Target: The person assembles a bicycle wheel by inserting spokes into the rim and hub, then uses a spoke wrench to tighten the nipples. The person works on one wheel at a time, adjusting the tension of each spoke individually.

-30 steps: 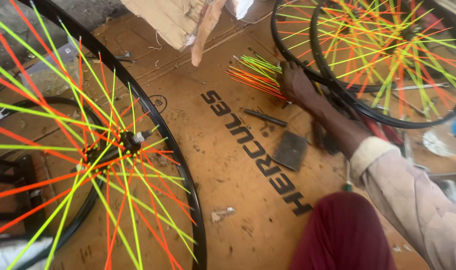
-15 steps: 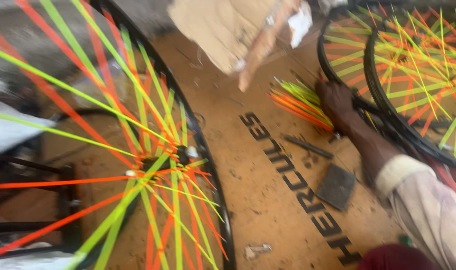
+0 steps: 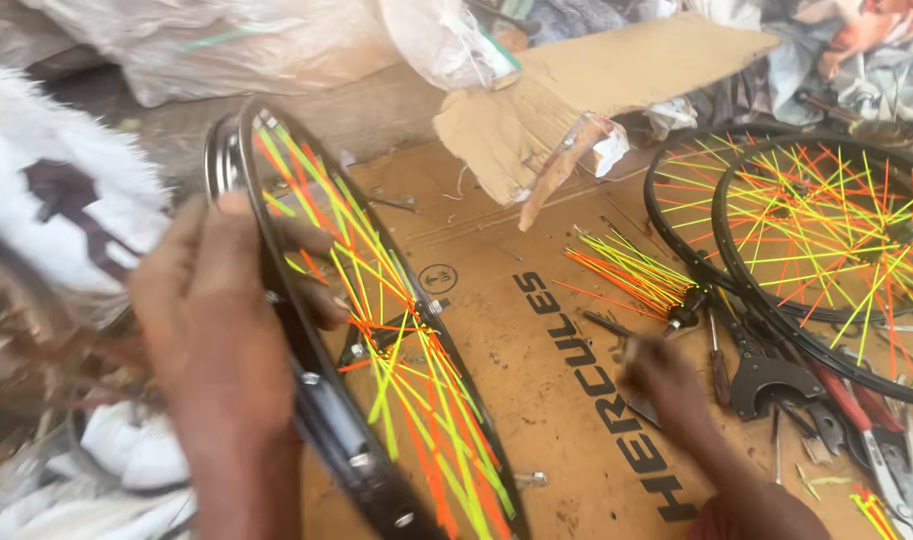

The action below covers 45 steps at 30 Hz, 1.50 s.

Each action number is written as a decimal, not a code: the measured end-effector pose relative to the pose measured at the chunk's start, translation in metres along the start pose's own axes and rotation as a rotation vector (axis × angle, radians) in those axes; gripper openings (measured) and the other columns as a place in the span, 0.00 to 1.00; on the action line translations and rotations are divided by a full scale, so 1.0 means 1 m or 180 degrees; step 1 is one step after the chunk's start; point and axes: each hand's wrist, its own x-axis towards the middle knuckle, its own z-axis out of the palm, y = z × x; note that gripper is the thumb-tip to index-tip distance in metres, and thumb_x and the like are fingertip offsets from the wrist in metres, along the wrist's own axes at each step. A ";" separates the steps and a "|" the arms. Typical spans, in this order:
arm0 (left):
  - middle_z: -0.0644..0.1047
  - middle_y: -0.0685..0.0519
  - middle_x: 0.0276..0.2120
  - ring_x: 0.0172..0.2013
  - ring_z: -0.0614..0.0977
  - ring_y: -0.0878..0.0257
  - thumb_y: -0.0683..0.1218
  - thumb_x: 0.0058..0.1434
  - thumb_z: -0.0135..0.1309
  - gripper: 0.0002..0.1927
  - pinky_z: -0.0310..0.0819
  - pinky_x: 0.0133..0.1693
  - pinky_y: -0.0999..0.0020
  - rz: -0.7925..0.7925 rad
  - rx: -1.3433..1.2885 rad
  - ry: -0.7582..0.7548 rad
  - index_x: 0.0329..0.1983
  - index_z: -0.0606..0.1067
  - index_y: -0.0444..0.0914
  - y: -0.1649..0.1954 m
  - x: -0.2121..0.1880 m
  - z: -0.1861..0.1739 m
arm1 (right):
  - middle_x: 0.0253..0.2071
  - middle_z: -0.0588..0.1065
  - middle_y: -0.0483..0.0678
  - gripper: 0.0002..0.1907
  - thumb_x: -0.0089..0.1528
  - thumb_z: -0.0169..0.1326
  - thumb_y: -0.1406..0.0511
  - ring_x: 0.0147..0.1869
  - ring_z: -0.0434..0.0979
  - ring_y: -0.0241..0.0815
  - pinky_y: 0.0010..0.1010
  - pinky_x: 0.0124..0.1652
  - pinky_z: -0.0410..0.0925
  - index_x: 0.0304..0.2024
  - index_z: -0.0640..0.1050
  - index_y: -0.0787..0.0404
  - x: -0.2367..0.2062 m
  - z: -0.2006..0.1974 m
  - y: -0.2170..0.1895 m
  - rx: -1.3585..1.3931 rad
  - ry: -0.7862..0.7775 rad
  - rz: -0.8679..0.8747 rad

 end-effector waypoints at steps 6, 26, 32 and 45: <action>0.83 0.50 0.33 0.17 0.77 0.64 0.51 0.74 0.38 0.16 0.72 0.21 0.71 0.0155 -0.0398 0.0742 0.50 0.70 0.35 -0.036 -0.111 -0.044 | 0.37 0.75 0.46 0.19 0.65 0.53 0.63 0.35 0.78 0.41 0.35 0.39 0.74 0.58 0.75 0.59 -0.143 0.041 0.046 0.1220 0.0108 0.0912; 0.76 0.52 0.44 0.41 0.79 0.63 0.58 0.60 0.54 0.26 0.74 0.38 0.60 -0.3509 -0.1057 0.1457 0.58 0.67 0.43 -0.355 -0.343 -0.076 | 0.38 0.74 0.42 0.13 0.67 0.59 0.60 0.35 0.74 0.36 0.28 0.35 0.69 0.52 0.76 0.55 -0.163 0.069 0.108 0.1555 0.0664 0.0887; 0.73 0.50 0.47 0.35 0.80 0.55 0.59 0.65 0.46 0.29 0.77 0.32 0.60 -0.1981 -0.0517 0.1865 0.62 0.59 0.39 -0.369 -0.260 -0.162 | 0.36 0.74 0.41 0.12 0.66 0.58 0.63 0.33 0.74 0.34 0.29 0.34 0.70 0.52 0.75 0.53 -0.160 0.069 0.101 0.1807 0.0954 0.0932; 0.73 0.48 0.46 0.40 0.76 0.61 0.49 0.69 0.56 0.27 0.71 0.39 0.68 -0.2112 0.0460 0.1661 0.63 0.57 0.37 -0.345 -0.311 -0.108 | 0.43 0.76 0.47 0.13 0.67 0.56 0.67 0.41 0.81 0.40 0.33 0.42 0.74 0.53 0.71 0.57 -0.163 0.064 0.095 0.1884 0.0896 0.0691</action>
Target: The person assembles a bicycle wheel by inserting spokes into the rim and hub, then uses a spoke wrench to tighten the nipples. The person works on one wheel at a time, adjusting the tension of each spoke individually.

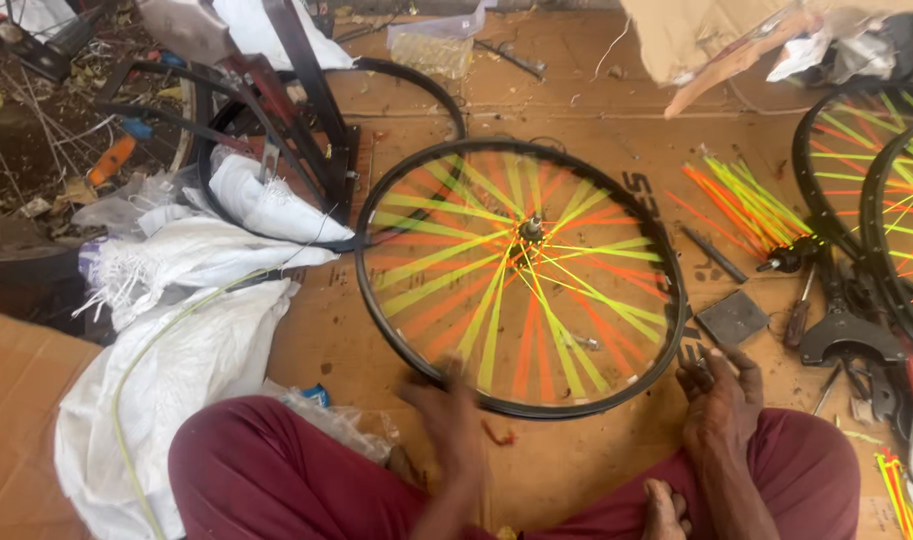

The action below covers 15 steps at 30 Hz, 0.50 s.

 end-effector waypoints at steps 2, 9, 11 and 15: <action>0.71 0.48 0.46 0.40 0.75 0.62 0.48 0.66 0.49 0.29 0.75 0.35 0.66 -0.0084 -0.0973 -0.0181 0.67 0.55 0.39 0.025 0.040 -0.007 | 0.43 0.77 0.48 0.15 0.66 0.56 0.67 0.40 0.79 0.41 0.34 0.41 0.75 0.54 0.71 0.56 -0.001 0.000 -0.001 0.0004 -0.0005 0.0073; 0.67 0.47 0.60 0.46 0.79 0.57 0.48 0.67 0.49 0.33 0.81 0.39 0.64 0.0214 -0.0462 -0.0483 0.73 0.53 0.40 0.096 0.125 -0.020 | 0.42 0.75 0.47 0.14 0.71 0.53 0.57 0.37 0.76 0.40 0.34 0.39 0.72 0.52 0.71 0.57 -0.008 0.005 -0.006 -0.0263 0.0041 0.0275; 0.68 0.47 0.60 0.45 0.80 0.57 0.48 0.66 0.50 0.35 0.81 0.39 0.64 0.0068 -0.0513 -0.0571 0.74 0.52 0.41 0.098 0.133 -0.019 | 0.42 0.75 0.49 0.15 0.72 0.51 0.55 0.36 0.74 0.40 0.34 0.38 0.71 0.52 0.72 0.58 -0.010 0.006 -0.012 -0.0297 0.0063 0.0352; 0.72 0.43 0.58 0.48 0.79 0.60 0.46 0.70 0.52 0.33 0.79 0.44 0.66 0.0629 -0.0553 -0.0697 0.76 0.57 0.38 0.089 0.143 -0.018 | 0.43 0.75 0.48 0.16 0.72 0.51 0.54 0.37 0.75 0.38 0.33 0.39 0.71 0.51 0.72 0.58 -0.015 0.007 -0.020 -0.0366 0.0030 0.0363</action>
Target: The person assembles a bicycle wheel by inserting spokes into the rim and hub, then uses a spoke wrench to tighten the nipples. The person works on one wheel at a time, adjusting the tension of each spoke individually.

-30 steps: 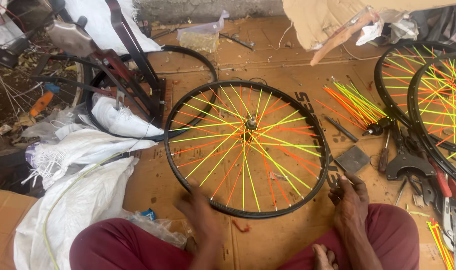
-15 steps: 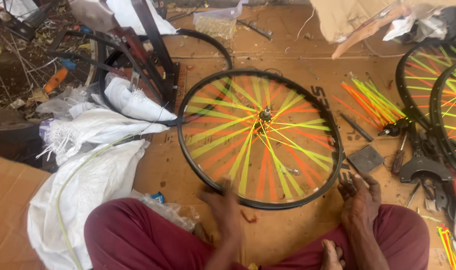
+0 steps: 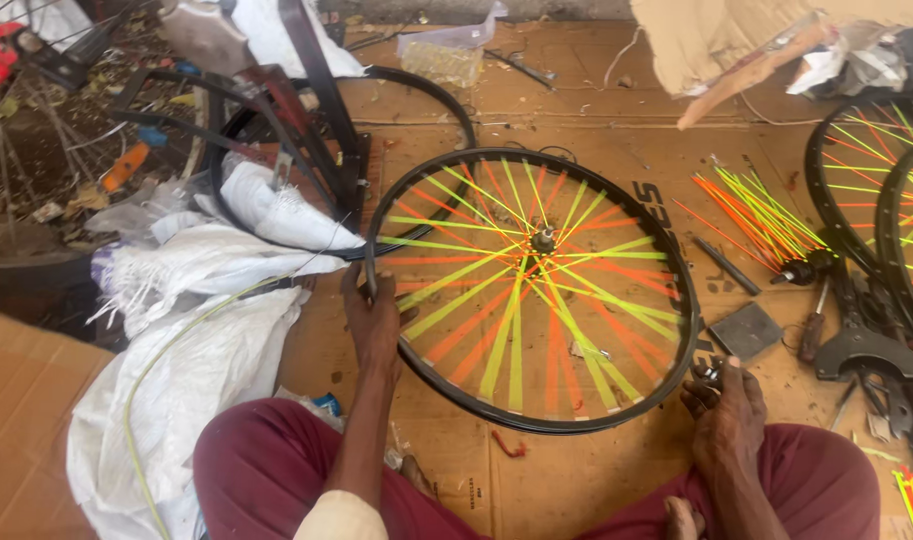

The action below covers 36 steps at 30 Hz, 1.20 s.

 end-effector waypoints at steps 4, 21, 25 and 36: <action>0.74 0.46 0.52 0.38 0.82 0.60 0.48 0.66 0.51 0.33 0.80 0.35 0.64 -0.0562 -0.0099 0.0053 0.73 0.57 0.40 -0.002 0.003 -0.003 | 0.43 0.75 0.48 0.15 0.72 0.52 0.54 0.37 0.74 0.38 0.33 0.39 0.71 0.52 0.72 0.57 -0.001 -0.002 -0.001 0.0005 -0.0023 0.0030; 0.73 0.56 0.31 0.19 0.69 0.68 0.48 0.73 0.50 0.18 0.69 0.18 0.67 -0.0237 -0.0185 -0.0251 0.62 0.73 0.35 0.012 -0.011 -0.009 | 0.42 0.77 0.46 0.14 0.70 0.61 0.60 0.38 0.77 0.37 0.32 0.41 0.73 0.52 0.73 0.57 -0.003 -0.003 0.012 0.0120 -0.0131 -0.0146; 0.70 0.56 0.25 0.14 0.64 0.69 0.47 0.69 0.51 0.21 0.65 0.14 0.67 -0.0499 0.0011 -0.0155 0.64 0.72 0.42 0.037 -0.025 -0.003 | 0.42 0.77 0.45 0.14 0.69 0.61 0.61 0.38 0.77 0.35 0.30 0.42 0.73 0.53 0.73 0.58 -0.002 -0.001 0.015 0.0110 -0.0181 -0.0410; 0.69 0.61 0.34 0.29 0.67 0.75 0.41 0.70 0.58 0.28 0.64 0.29 0.75 0.0699 0.0149 -0.0732 0.74 0.68 0.41 0.036 -0.065 0.011 | 0.52 0.71 0.45 0.21 0.67 0.60 0.75 0.52 0.73 0.34 0.25 0.51 0.70 0.61 0.72 0.63 -0.043 0.029 -0.048 -0.1080 -0.0223 -0.2651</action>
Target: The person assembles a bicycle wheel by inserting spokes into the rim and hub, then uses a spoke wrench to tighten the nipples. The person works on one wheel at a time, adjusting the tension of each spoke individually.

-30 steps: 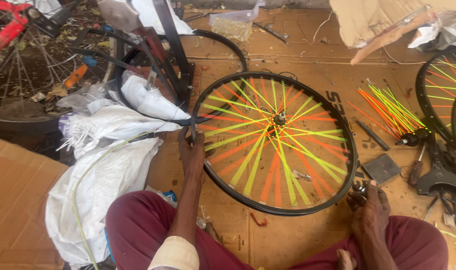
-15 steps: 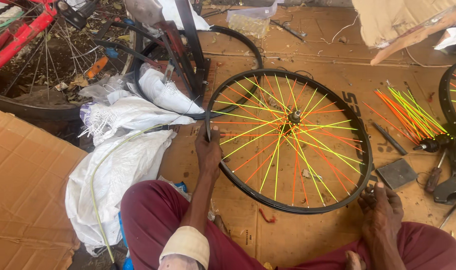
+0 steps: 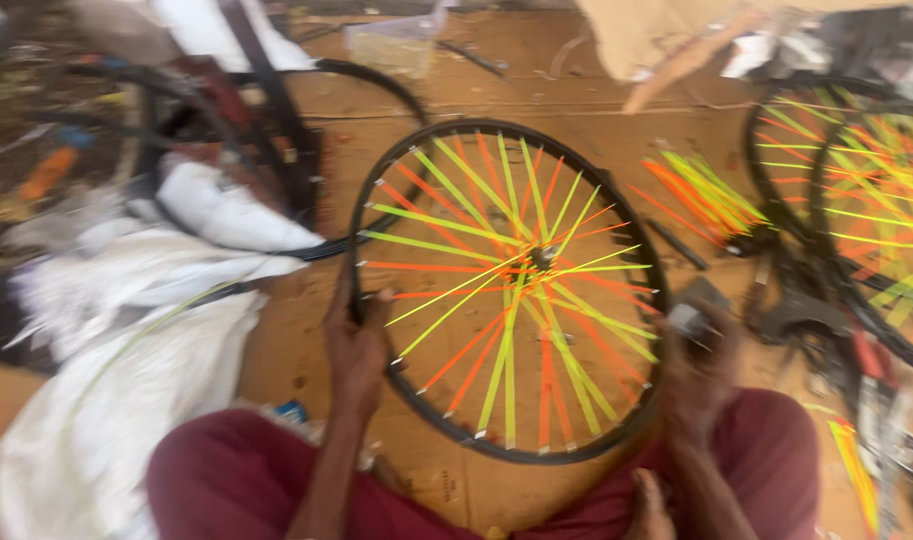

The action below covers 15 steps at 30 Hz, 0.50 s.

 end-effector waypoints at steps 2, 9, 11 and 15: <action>0.70 0.62 0.33 0.28 0.67 0.75 0.41 0.70 0.56 0.28 0.63 0.28 0.75 -0.0119 -0.0013 -0.0049 0.73 0.68 0.42 -0.008 0.001 0.005 | 0.54 0.69 0.44 0.22 0.64 0.58 0.77 0.54 0.74 0.34 0.26 0.53 0.72 0.60 0.72 0.62 0.009 0.011 -0.023 0.0319 -0.0446 -0.0126; 0.73 0.61 0.27 0.17 0.64 0.75 0.40 0.64 0.54 0.31 0.59 0.16 0.74 -0.0902 -0.0122 -0.0157 0.72 0.68 0.48 -0.003 0.012 0.030 | 0.56 0.73 0.48 0.27 0.60 0.61 0.78 0.58 0.77 0.38 0.30 0.59 0.75 0.61 0.69 0.65 0.035 0.043 -0.082 0.0473 -0.0905 -0.0087; 0.75 0.61 0.27 0.16 0.64 0.74 0.40 0.62 0.55 0.32 0.60 0.16 0.73 -0.0969 -0.0111 -0.0236 0.71 0.67 0.50 -0.001 0.013 0.039 | 0.56 0.72 0.49 0.28 0.60 0.61 0.79 0.59 0.78 0.38 0.31 0.59 0.75 0.61 0.69 0.65 0.042 0.046 -0.088 0.0526 -0.1012 -0.0136; 0.78 0.60 0.40 0.30 0.73 0.76 0.45 0.69 0.53 0.25 0.69 0.31 0.77 -0.0436 -0.0175 -0.0473 0.70 0.68 0.45 -0.004 0.009 0.059 | 0.57 0.71 0.49 0.28 0.60 0.61 0.79 0.60 0.78 0.40 0.32 0.60 0.75 0.61 0.68 0.66 0.048 0.049 -0.093 0.0369 -0.1150 -0.0268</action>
